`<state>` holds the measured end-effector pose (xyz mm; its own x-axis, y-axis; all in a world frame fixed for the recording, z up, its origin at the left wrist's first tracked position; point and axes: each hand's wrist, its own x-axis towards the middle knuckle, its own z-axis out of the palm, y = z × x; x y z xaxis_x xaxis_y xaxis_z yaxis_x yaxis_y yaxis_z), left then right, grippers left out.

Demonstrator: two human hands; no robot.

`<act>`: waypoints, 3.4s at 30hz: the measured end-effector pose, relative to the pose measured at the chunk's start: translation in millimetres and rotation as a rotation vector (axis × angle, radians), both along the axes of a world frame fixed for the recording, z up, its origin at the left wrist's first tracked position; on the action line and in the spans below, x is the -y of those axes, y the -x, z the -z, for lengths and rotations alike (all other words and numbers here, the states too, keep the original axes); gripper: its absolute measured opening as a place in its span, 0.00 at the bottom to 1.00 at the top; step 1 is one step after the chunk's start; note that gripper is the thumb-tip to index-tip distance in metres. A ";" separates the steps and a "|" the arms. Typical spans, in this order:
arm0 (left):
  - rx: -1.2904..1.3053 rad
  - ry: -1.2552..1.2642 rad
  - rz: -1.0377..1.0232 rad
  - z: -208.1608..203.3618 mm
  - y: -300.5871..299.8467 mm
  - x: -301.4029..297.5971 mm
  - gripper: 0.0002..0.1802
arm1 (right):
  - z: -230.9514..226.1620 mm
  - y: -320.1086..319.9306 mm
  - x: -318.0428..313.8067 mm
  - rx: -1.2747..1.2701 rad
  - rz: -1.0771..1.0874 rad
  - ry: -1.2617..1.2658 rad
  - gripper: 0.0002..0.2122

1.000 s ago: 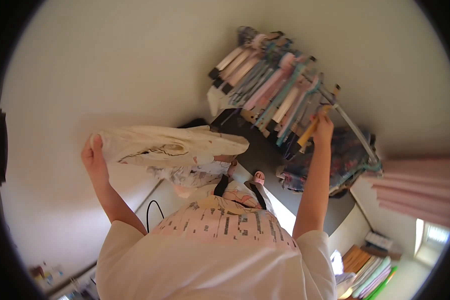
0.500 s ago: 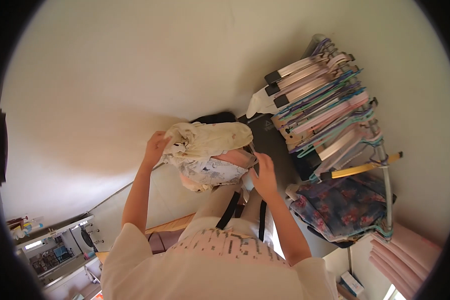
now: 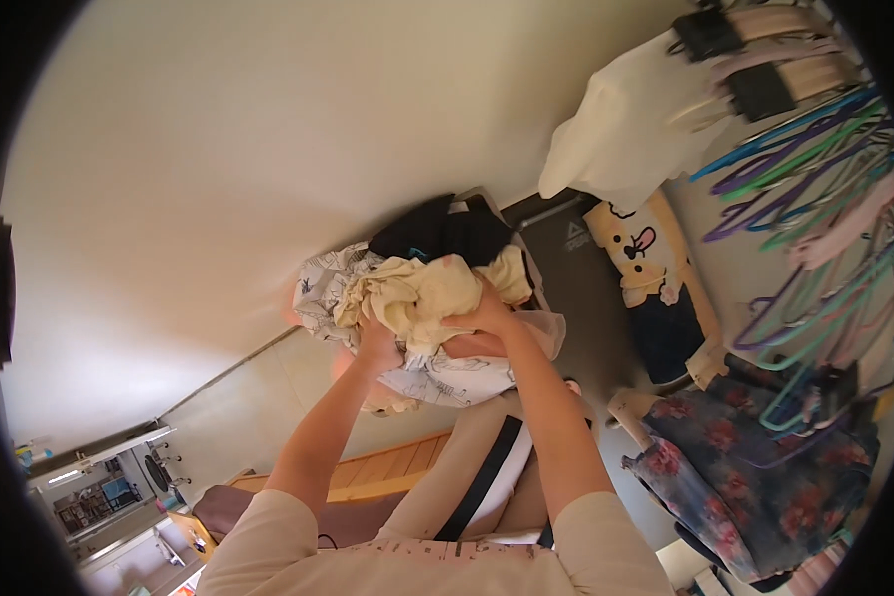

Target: The person takes items of clothing off hangers from a clothing rack and places the clothes into a storage basket on the floor.

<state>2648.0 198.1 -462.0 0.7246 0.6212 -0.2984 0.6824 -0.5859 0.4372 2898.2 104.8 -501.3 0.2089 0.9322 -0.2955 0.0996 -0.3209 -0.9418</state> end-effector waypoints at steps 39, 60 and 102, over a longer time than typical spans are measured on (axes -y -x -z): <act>-0.311 0.413 0.402 50.0 -95.2 54.6 0.43 | 177.8 -8.4 131.4 0.306 0.311 0.373 0.30; -0.028 -0.215 -0.176 9.0 46.3 45.2 0.51 | 118.0 3.9 86.0 0.443 0.141 0.671 0.36; -0.156 0.054 -0.265 -8.9 83.0 -49.0 0.56 | -32.8 52.7 -0.2 1.001 -0.441 0.174 0.34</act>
<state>2565.0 247.1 -453.1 0.4821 0.7625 -0.4315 0.8697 -0.3572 0.3405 2845.5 104.9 -468.5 0.0870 0.9458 -0.3129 0.9290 -0.1905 -0.3174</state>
